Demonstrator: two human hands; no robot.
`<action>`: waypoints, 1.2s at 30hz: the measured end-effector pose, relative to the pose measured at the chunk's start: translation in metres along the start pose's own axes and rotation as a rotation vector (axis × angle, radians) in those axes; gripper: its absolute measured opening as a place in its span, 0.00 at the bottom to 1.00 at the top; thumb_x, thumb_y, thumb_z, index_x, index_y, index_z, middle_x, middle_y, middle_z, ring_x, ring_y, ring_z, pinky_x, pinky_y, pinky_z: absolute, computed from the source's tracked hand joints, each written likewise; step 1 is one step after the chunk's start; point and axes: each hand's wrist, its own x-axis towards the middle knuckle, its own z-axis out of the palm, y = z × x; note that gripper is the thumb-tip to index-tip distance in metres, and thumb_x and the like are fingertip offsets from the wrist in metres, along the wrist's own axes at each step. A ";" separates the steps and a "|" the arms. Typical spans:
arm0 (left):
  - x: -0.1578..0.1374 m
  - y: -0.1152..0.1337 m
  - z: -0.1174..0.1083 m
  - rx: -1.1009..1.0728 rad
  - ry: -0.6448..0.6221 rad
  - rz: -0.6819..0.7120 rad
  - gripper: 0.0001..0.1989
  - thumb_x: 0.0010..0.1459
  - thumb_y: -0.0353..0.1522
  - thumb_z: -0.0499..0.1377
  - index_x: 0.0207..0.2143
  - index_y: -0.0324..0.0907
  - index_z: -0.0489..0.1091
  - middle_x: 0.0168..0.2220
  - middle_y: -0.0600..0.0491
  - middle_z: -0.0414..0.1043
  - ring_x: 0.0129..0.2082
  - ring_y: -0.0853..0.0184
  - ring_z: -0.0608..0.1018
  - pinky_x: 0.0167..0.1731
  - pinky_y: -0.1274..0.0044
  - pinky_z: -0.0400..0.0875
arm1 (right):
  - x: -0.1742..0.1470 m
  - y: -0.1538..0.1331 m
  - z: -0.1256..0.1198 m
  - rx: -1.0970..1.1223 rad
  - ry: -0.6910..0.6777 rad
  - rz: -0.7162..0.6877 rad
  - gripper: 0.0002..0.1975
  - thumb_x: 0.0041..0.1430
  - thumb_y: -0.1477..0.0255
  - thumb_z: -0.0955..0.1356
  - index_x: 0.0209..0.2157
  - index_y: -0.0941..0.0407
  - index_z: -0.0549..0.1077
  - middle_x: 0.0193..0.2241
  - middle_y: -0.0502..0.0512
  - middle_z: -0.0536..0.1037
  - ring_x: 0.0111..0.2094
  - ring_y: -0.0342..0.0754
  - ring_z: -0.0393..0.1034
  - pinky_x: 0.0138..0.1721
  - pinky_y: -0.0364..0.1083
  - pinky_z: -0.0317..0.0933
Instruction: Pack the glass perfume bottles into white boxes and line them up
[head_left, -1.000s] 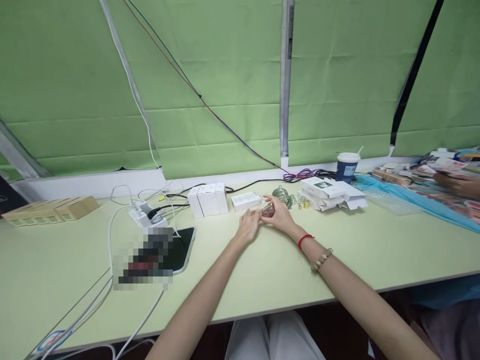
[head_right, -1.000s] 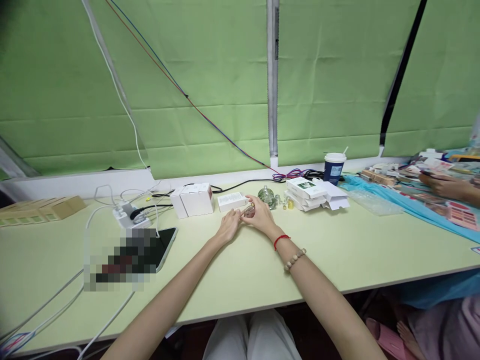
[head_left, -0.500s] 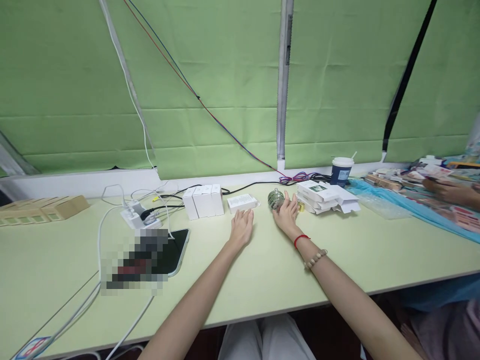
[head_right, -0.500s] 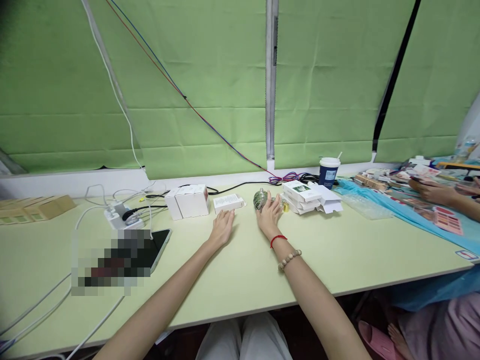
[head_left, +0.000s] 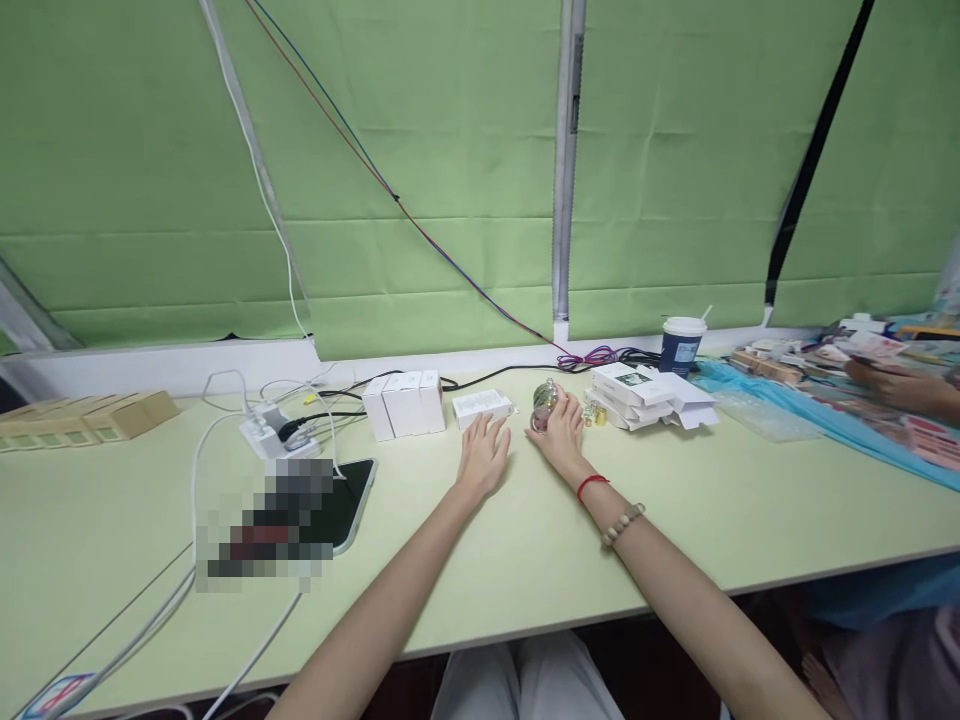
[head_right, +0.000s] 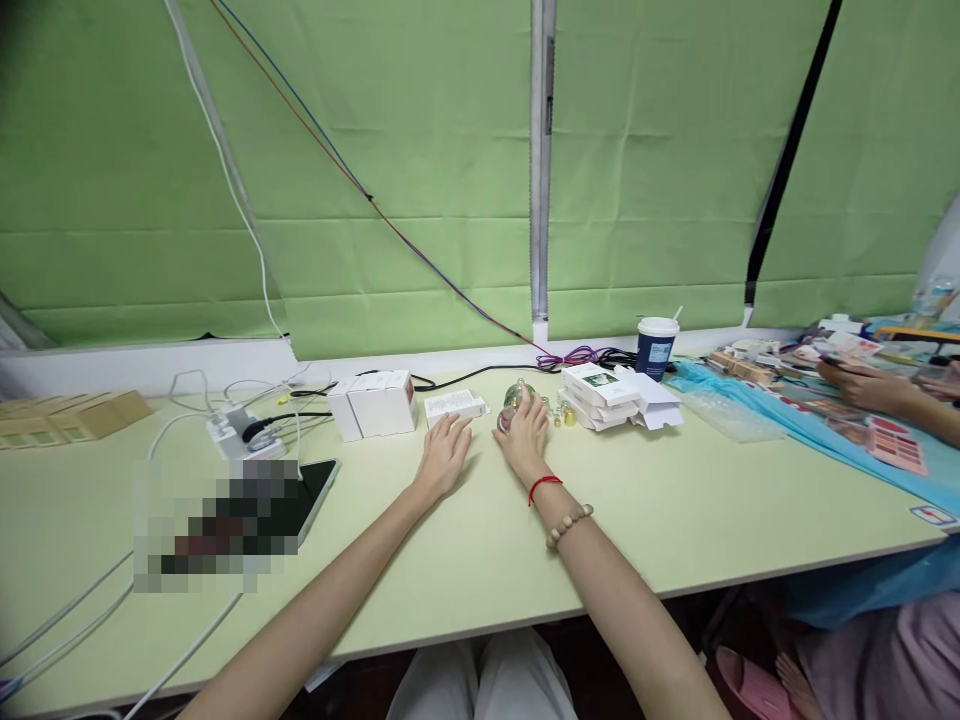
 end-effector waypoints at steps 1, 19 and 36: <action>0.000 0.001 -0.001 0.012 0.025 0.011 0.22 0.61 0.39 0.40 0.52 0.42 0.62 0.57 0.47 0.58 0.61 0.61 0.53 0.58 0.65 0.49 | 0.001 0.002 0.001 0.009 0.002 -0.007 0.45 0.45 0.65 0.69 0.60 0.60 0.42 0.56 0.68 0.51 0.57 0.60 0.45 0.53 0.55 0.47; 0.005 -0.007 0.008 0.151 -0.040 -0.128 0.23 0.54 0.34 0.48 0.53 0.38 0.59 0.61 0.43 0.51 0.63 0.57 0.50 0.58 0.64 0.49 | -0.016 -0.017 0.000 -0.182 -0.206 -0.129 0.50 0.45 0.52 0.64 0.63 0.60 0.37 0.63 0.67 0.33 0.62 0.63 0.24 0.57 0.64 0.23; 0.052 -0.038 0.019 0.265 0.064 -0.282 0.25 0.54 0.35 0.48 0.54 0.35 0.59 0.58 0.38 0.55 0.56 0.47 0.60 0.52 0.60 0.54 | -0.024 -0.034 -0.016 -0.295 -0.681 -0.074 0.35 0.58 0.54 0.54 0.59 0.63 0.54 0.59 0.68 0.53 0.60 0.60 0.44 0.54 0.59 0.42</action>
